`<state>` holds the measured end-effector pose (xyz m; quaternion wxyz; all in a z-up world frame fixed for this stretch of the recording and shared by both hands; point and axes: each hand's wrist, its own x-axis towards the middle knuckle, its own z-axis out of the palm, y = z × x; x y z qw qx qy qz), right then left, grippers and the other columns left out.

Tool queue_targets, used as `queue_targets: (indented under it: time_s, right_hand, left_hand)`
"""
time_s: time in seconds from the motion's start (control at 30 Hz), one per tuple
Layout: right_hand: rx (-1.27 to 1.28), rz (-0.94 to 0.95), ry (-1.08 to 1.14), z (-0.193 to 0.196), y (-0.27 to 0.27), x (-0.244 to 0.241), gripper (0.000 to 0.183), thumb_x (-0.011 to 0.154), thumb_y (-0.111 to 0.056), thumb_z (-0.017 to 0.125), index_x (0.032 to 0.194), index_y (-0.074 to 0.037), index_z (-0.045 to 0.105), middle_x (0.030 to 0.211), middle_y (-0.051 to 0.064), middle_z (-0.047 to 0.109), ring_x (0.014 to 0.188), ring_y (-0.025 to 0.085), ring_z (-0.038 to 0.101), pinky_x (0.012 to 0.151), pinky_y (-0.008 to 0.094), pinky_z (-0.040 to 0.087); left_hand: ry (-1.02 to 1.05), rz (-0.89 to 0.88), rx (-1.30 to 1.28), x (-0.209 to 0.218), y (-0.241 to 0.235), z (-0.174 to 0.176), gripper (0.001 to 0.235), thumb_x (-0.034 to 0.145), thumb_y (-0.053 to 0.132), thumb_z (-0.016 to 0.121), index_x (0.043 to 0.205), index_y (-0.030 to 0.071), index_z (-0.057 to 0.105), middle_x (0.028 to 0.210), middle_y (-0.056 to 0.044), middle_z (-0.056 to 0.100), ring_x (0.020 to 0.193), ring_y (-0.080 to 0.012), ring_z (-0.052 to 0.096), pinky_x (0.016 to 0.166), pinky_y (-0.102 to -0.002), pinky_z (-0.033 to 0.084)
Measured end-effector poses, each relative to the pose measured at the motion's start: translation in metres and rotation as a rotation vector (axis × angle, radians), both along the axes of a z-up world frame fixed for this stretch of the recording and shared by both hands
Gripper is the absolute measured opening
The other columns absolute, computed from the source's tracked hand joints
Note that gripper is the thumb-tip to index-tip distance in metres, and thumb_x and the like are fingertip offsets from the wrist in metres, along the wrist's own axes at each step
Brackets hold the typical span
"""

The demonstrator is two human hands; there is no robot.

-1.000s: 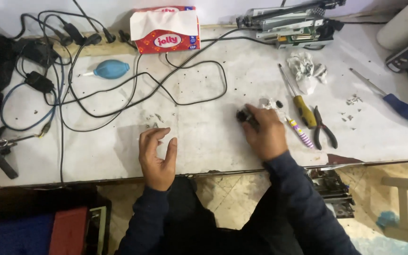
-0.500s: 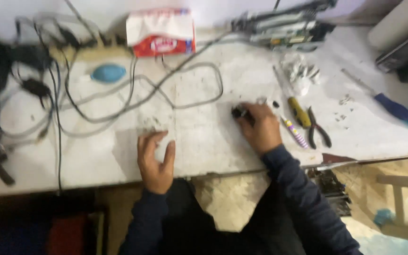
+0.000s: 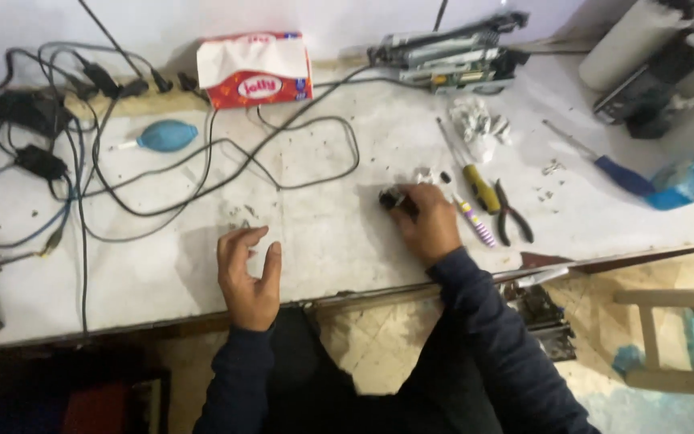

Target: The person cleans a small electronic component using a tissue and a blue air blower. They wipe the component, blow air into it to remove dust, and repeat the process. The person then picks up a green circuit board and holds it while continuing to clean the small component.

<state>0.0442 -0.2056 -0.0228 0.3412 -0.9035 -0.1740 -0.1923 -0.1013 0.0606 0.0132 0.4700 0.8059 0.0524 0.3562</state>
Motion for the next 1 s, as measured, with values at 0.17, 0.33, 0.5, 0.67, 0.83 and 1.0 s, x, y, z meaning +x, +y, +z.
queue_targets:
  time_s: [0.17,0.33,0.5,0.67,0.83,1.0]
  right_hand:
    - [0.193,0.012,0.046,0.006,-0.002,-0.007,0.041,0.08,-0.022,0.086,0.117,-0.011,0.072,0.09,0.011,0.072,0.087,0.033,0.074,0.082,0.046,0.059]
    - [0.413,0.082,0.041,0.032,0.002,-0.041,0.039,0.09,-0.027,0.078,0.12,-0.005,0.068,0.084,0.002,0.067,0.076,0.014,0.064,0.075,0.031,0.053]
    - [0.824,0.272,0.146,0.035,0.04,-0.067,0.045,0.086,-0.015,0.083,0.127,-0.003,0.07,0.081,0.014,0.075,0.076,0.022,0.073,0.074,0.036,0.059]
    - [0.84,0.217,0.153,0.039,0.048,-0.077,0.046,0.083,-0.008,0.085,0.126,0.0,0.071,0.084,0.013,0.072,0.079,0.023,0.071,0.075,0.036,0.06]
    - [0.801,0.191,0.198,0.038,0.038,-0.073,0.043,0.083,-0.008,0.084,0.123,0.001,0.071,0.086,0.013,0.072,0.079,0.023,0.072,0.073,0.035,0.061]
    - [0.643,0.297,0.157,0.06,0.015,-0.068,0.044,0.086,-0.014,0.082,0.126,-0.003,0.069,0.102,0.017,0.074,0.086,0.029,0.074,0.072,0.039,0.061]
  left_hand:
    - [-0.013,-0.004,0.022,-0.004,0.001,-0.002,0.019,0.099,0.013,0.07,0.117,0.009,0.067,0.113,-0.008,0.057,0.105,-0.0282,0.059,0.088,-0.039,0.049]
    - [-0.12,-0.105,0.193,0.001,-0.034,0.034,0.03,0.099,0.013,0.062,0.126,0.0,0.062,0.123,-0.019,0.06,0.121,-0.035,0.055,0.099,-0.044,0.049]
    - [-0.039,-0.512,0.069,0.025,-0.089,0.05,0.068,0.096,0.004,0.069,0.151,-0.012,0.031,0.129,-0.032,0.048,0.097,-0.0456,0.066,0.077,-0.049,0.059]
    - [0.002,-0.455,-0.047,0.046,-0.09,0.03,0.042,0.099,0.013,0.07,0.135,-0.006,0.059,0.113,-0.021,0.061,0.1,-0.0367,0.068,0.08,-0.042,0.058]
    - [0.093,-0.497,-0.18,0.05,-0.091,0.033,0.039,0.1,0.019,0.07,0.13,-0.006,0.064,0.109,-0.021,0.065,0.098,-0.032,0.07,0.08,-0.041,0.058]
    - [0.082,-0.484,-0.594,0.081,-0.073,-0.012,0.019,0.109,0.018,0.061,0.117,0.001,0.065,0.093,-0.016,0.066,0.072,-0.0234,0.068,0.064,-0.033,0.06]
